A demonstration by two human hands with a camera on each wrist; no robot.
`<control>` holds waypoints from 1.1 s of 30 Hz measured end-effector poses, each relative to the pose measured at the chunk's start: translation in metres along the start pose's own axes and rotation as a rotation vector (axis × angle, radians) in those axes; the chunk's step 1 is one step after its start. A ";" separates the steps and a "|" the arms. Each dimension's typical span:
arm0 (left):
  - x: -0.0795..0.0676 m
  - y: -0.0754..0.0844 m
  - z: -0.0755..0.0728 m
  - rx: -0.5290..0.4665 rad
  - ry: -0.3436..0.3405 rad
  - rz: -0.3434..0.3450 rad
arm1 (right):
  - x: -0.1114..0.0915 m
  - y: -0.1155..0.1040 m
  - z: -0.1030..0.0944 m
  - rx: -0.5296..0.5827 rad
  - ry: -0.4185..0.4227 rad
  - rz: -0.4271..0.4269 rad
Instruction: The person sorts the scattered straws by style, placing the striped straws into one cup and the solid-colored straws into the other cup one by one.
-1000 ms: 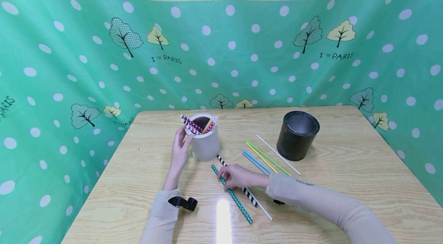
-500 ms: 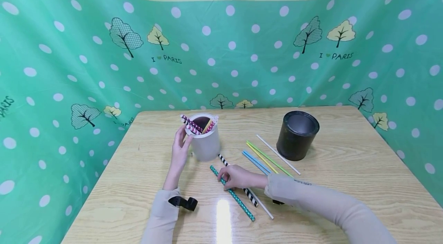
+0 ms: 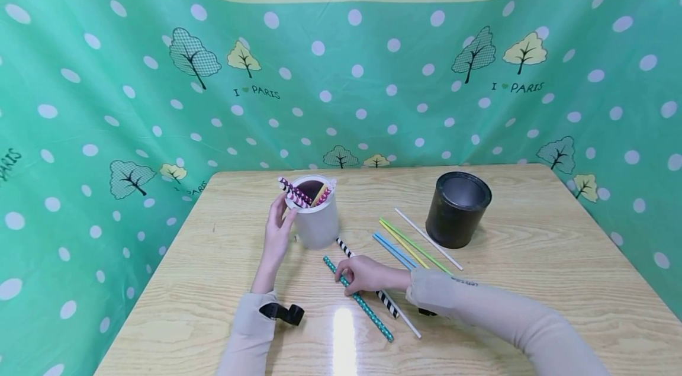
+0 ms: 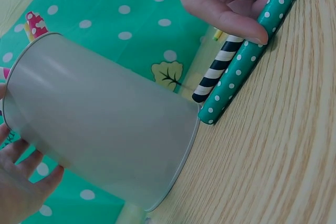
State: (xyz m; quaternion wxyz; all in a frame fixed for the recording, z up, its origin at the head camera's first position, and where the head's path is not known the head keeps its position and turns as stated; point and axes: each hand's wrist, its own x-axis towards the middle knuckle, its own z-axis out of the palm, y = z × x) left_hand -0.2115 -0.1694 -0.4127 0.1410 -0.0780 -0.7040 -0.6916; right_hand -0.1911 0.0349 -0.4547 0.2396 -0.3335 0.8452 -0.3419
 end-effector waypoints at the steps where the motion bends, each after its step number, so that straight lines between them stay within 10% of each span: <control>1: 0.000 0.000 0.000 0.000 0.000 0.001 | 0.000 0.000 0.000 -0.003 0.000 -0.001; 33: 0.006 -0.019 -0.005 -0.019 0.001 0.003 | -0.017 -0.006 -0.002 0.144 0.107 0.017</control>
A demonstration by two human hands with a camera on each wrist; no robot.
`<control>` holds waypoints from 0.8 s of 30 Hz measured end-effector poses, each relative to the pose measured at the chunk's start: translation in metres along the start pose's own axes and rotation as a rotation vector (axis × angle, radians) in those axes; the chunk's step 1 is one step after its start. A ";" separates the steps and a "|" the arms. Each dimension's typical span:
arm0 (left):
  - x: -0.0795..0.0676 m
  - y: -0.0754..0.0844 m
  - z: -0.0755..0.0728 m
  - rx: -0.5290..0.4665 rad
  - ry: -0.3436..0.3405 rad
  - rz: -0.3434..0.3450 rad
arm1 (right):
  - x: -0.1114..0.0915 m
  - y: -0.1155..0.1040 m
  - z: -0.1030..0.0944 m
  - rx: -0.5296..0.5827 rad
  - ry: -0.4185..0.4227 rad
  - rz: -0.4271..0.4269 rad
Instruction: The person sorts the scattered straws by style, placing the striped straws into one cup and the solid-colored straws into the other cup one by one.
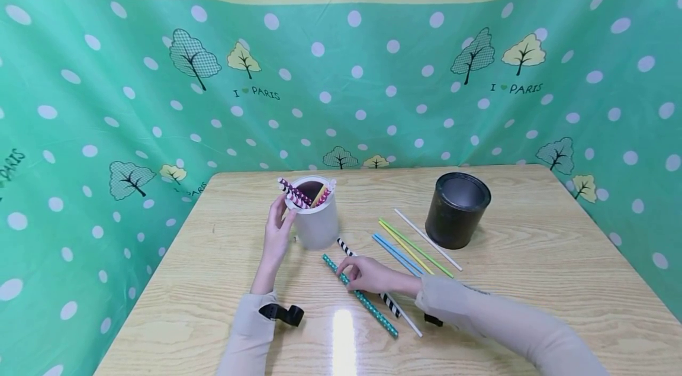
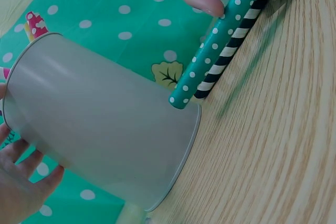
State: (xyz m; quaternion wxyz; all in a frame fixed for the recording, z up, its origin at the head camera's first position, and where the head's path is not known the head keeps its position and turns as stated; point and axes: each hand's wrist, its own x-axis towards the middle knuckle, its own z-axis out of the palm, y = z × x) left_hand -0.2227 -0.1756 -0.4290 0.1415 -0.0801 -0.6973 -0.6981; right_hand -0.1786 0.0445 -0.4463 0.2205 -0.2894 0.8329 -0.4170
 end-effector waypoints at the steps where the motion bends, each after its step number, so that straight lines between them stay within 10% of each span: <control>1: 0.000 -0.002 0.000 0.005 0.000 0.001 | 0.000 0.000 0.000 0.002 0.003 -0.004; 24: 0.001 -0.005 0.000 0.011 0.005 0.021 | -0.008 -0.004 -0.009 0.218 0.094 -0.015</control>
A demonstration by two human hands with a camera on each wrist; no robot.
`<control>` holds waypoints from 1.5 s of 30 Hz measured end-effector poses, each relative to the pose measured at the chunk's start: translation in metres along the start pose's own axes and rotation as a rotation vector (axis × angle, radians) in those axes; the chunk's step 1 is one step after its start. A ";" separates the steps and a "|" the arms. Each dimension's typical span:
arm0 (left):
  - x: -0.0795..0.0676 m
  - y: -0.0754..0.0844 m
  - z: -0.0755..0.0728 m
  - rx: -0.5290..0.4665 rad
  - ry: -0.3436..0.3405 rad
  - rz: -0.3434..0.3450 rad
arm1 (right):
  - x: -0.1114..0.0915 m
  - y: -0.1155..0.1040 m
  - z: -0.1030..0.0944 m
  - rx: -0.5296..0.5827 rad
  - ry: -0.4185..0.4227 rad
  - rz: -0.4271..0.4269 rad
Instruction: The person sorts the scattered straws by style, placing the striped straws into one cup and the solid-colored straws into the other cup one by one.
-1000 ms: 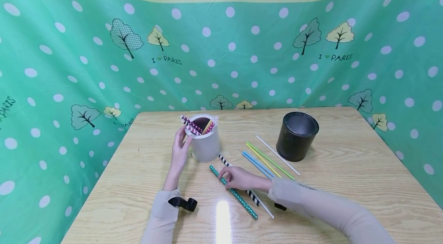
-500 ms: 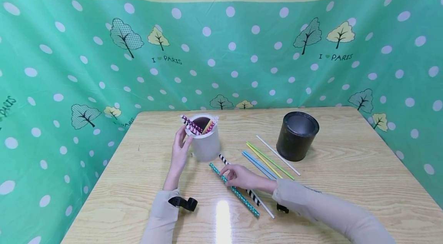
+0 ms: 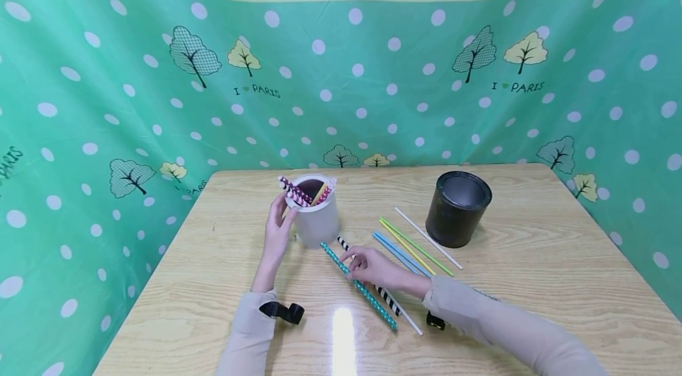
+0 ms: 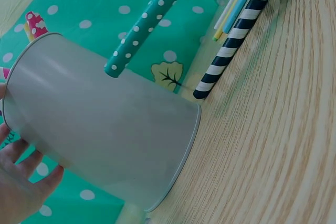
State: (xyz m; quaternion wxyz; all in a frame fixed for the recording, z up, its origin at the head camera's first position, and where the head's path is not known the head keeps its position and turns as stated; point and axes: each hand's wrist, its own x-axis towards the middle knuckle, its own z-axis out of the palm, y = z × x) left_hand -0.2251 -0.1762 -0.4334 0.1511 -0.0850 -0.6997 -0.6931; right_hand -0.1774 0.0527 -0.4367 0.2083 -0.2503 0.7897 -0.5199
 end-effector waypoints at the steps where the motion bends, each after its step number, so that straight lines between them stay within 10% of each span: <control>1: 0.000 0.000 0.000 0.000 -0.001 -0.003 | 0.000 0.000 0.000 0.011 0.006 0.006; 18: -0.006 0.027 0.007 0.016 0.004 -0.036 | 0.003 -0.010 -0.001 0.139 0.074 0.006; 45: -0.006 0.026 0.007 0.002 0.016 -0.043 | 0.009 -0.046 -0.021 0.284 0.215 -0.026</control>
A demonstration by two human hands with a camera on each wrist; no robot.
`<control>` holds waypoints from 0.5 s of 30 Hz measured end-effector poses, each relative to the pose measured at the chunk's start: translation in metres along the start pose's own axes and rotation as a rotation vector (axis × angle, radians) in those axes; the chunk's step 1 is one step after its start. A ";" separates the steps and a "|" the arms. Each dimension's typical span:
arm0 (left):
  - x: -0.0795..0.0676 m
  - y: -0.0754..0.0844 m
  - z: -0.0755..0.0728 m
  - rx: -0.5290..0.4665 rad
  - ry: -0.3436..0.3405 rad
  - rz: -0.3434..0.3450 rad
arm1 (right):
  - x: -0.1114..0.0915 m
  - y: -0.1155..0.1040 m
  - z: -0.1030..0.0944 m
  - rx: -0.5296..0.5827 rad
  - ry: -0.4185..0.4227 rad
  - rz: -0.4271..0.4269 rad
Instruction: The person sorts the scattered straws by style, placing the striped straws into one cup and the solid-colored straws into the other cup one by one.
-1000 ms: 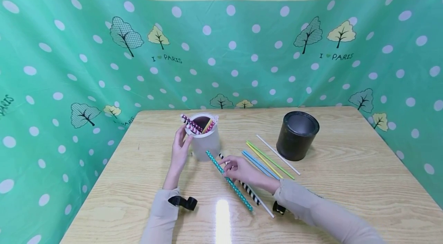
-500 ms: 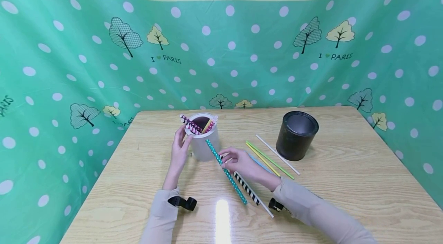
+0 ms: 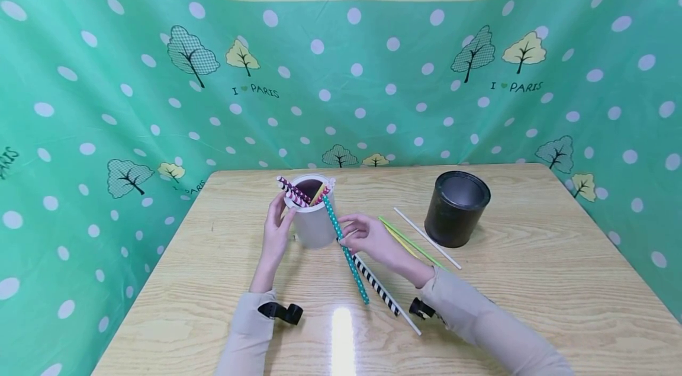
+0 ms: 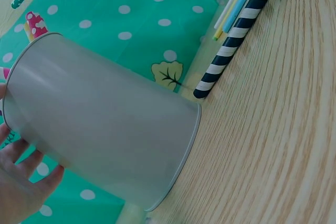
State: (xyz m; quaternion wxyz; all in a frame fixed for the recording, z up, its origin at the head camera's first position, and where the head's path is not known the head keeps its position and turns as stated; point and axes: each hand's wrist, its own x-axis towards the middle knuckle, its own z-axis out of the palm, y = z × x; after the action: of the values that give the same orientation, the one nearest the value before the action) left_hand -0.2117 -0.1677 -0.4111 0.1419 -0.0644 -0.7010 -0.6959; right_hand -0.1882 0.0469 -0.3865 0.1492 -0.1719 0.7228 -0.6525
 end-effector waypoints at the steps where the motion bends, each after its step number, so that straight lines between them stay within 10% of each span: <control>1: 0.000 -0.001 0.000 -0.004 0.001 0.002 | 0.001 -0.001 0.000 0.000 0.006 -0.003; 15: 0.008 -0.024 -0.007 -0.011 -0.010 0.031 | 0.004 -0.022 -0.004 0.072 0.135 -0.034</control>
State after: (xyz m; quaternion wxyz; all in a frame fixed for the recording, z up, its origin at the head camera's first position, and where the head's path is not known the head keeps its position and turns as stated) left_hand -0.2253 -0.1756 -0.4320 0.1489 -0.0795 -0.6968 -0.6971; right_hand -0.1922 0.0466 -0.3645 0.0952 -0.1344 0.7044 -0.6905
